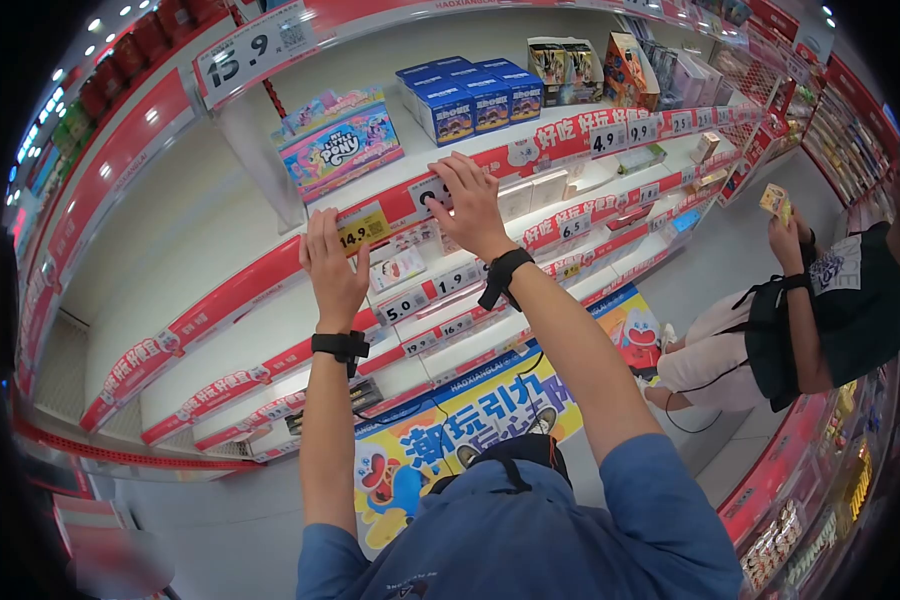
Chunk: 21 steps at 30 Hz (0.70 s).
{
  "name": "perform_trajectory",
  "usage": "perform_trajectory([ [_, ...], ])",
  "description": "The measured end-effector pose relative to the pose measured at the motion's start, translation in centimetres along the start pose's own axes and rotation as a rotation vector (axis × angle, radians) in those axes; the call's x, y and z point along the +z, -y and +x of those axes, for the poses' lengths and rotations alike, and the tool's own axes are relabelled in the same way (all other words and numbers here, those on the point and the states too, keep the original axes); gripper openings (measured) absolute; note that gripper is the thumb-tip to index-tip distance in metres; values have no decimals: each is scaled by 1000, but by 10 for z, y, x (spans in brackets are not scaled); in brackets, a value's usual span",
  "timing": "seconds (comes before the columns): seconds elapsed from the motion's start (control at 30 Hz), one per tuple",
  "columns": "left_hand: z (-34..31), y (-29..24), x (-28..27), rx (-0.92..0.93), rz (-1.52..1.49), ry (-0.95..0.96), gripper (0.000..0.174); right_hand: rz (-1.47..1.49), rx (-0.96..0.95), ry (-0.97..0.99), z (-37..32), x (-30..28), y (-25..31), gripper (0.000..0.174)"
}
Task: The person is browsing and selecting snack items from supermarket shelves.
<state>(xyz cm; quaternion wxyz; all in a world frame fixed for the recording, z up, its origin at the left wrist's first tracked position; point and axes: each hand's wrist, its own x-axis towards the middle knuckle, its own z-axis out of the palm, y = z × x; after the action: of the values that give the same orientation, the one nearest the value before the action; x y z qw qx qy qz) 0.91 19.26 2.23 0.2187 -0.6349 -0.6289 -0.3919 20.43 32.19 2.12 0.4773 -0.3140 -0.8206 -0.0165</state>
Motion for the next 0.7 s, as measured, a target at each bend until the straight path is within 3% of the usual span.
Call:
perform_trajectory([
  [0.7,-1,3,2,10,12,-9,67,11,5,2,-1,2,-1,50],
])
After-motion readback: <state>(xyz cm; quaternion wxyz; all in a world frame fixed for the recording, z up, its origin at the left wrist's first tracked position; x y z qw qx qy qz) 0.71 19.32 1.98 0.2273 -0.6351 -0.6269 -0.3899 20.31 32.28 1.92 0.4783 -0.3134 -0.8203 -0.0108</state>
